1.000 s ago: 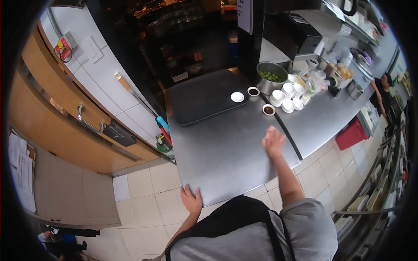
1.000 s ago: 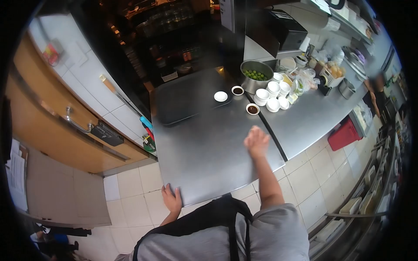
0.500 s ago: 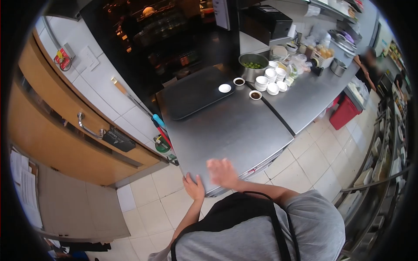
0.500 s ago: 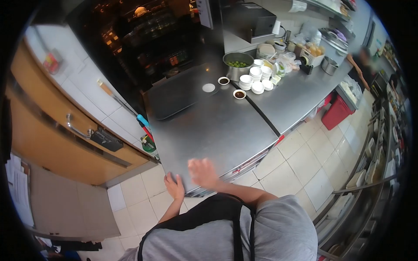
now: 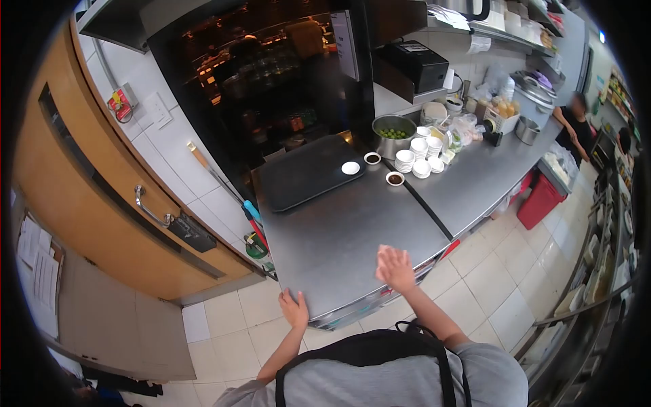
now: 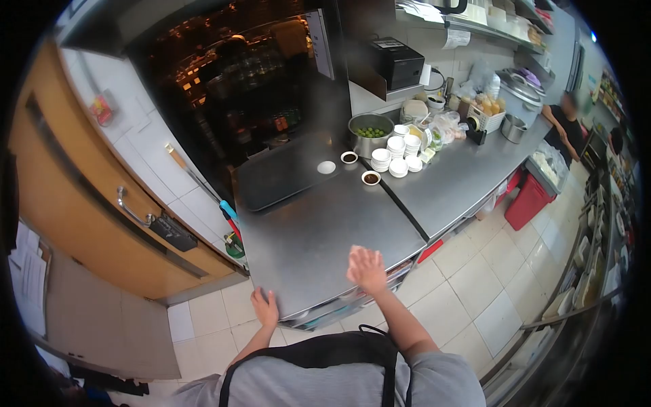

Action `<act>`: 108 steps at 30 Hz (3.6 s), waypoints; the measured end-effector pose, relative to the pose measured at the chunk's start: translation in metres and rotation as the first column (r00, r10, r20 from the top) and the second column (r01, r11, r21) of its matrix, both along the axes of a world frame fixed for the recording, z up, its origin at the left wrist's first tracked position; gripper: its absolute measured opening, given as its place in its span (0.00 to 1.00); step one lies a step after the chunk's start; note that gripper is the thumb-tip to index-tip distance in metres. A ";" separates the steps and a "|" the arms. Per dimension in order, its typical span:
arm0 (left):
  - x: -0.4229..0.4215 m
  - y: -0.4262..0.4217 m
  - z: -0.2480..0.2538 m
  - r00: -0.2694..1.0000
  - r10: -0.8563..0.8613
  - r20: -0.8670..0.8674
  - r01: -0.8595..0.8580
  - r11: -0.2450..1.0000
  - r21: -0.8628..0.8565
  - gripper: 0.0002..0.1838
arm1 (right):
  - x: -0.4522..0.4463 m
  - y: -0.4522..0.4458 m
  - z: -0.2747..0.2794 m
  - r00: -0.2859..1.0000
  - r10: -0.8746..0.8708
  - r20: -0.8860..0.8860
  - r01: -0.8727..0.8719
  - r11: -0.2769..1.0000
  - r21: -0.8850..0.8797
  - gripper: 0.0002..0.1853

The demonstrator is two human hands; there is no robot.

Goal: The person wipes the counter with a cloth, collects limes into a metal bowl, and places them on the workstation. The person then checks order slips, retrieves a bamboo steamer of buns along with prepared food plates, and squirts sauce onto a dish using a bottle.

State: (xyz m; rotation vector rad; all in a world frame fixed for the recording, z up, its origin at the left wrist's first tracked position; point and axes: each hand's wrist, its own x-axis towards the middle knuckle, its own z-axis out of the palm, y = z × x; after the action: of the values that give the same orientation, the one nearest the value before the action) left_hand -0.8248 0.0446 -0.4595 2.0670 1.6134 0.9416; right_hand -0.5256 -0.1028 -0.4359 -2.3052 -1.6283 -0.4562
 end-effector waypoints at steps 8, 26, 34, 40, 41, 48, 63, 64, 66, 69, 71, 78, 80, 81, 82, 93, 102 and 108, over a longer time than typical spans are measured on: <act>0.024 -0.017 0.017 0.983 0.132 -0.129 -0.110 0.980 0.166 0.26 | 0.123 -0.077 -0.020 0.949 -0.250 -0.192 0.259 0.966 0.022 0.24; 0.460 -0.271 0.084 0.459 0.130 0.879 0.808 -0.473 -0.352 0.27 | 0.215 -0.302 0.106 0.879 -0.246 -0.410 0.345 0.920 0.188 0.26; 0.652 -0.163 0.092 0.505 -0.738 0.447 0.856 0.493 -0.153 0.19 | 0.305 -0.500 0.070 0.431 -0.562 -0.706 0.879 0.439 0.187 0.24; 0.778 -0.187 0.069 0.354 -0.923 -0.152 0.933 0.337 0.127 0.23 | 0.357 -0.553 0.042 0.275 -0.687 -0.673 0.939 0.341 0.035 0.22; 0.807 -0.204 0.063 0.311 -0.938 -0.153 0.949 0.298 0.098 0.22 | 0.368 -0.560 0.039 0.255 -0.740 -0.623 0.943 0.332 -0.008 0.22; 0.965 -0.460 0.078 -0.287 -0.957 -0.029 0.951 -0.282 -0.124 0.18 | 0.392 -0.637 -0.044 -0.108 -0.720 -0.686 0.959 0.106 -0.262 0.22; 1.146 -0.667 -0.219 -0.844 -0.194 -0.500 0.535 -0.248 -0.808 0.30 | 0.319 -0.870 -0.218 -0.796 -0.391 -0.462 0.585 -0.305 -0.751 0.20; 1.151 -0.655 -0.192 -0.851 -0.113 -0.512 0.524 -0.245 -0.816 0.32 | 0.351 -0.896 -0.219 -0.740 -0.470 -0.481 0.645 -0.294 -0.706 0.20; 1.175 -0.610 -0.169 -0.808 -0.397 -0.436 0.512 -0.106 -0.852 0.28 | 0.430 -0.948 -0.208 -0.651 -0.557 -0.517 0.740 -0.312 -0.596 0.18; 1.199 -0.589 -0.171 -0.679 -0.535 -0.502 0.544 0.092 -0.834 0.24 | 0.575 -0.995 -0.103 -0.378 -0.508 -0.774 0.917 -0.319 -0.238 0.18; 1.220 -0.603 -0.160 -0.658 -0.579 -0.481 0.537 0.086 -0.839 0.24 | 0.661 -1.027 -0.064 -0.204 -0.591 -0.780 0.963 -0.264 -0.052 0.18; 1.370 -0.769 -0.146 -0.801 -0.420 -0.427 0.548 -0.227 -0.805 0.22 | 0.831 -1.107 0.087 0.075 -0.693 -0.717 0.938 -0.195 0.287 0.19; 1.428 -0.849 -0.133 -0.827 -0.347 -0.443 0.555 -0.374 -0.743 0.22 | 0.845 -1.127 0.120 0.041 -0.795 -0.605 0.945 -0.166 0.283 0.18; 1.454 -0.894 -0.123 -0.831 -0.342 -0.438 0.554 -0.444 -0.704 0.21 | 0.847 -1.140 0.131 0.015 -0.794 -0.608 0.939 -0.197 0.281 0.18; 1.484 -0.933 -0.126 -0.850 -0.370 -0.375 0.524 -0.524 -0.672 0.19 | 0.849 -1.153 0.139 -0.087 -0.781 -0.618 0.936 -0.277 0.219 0.18; 1.519 -1.294 0.022 -0.915 -0.385 0.122 0.317 -0.872 -0.374 0.15 | 0.791 -1.399 0.151 -0.490 -0.504 -0.711 0.424 -0.851 0.311 0.26; 1.491 -1.391 0.073 -0.914 -0.242 0.326 0.047 -0.860 -0.508 0.16 | 0.824 -1.560 0.157 -0.811 -0.154 -0.564 0.168 -0.985 0.028 0.29; 1.544 -1.447 0.093 -0.770 -0.340 0.539 -0.055 -0.807 -0.587 0.16 | 0.814 -1.586 0.165 -0.891 -0.189 -0.414 0.208 -0.978 -0.002 0.21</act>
State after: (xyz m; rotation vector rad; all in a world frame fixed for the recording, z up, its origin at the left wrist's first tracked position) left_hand 0.7192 -1.4022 -0.3668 1.5529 -1.1313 -1.3726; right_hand 0.2882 -1.6886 -0.2708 -1.8473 2.3107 -0.7747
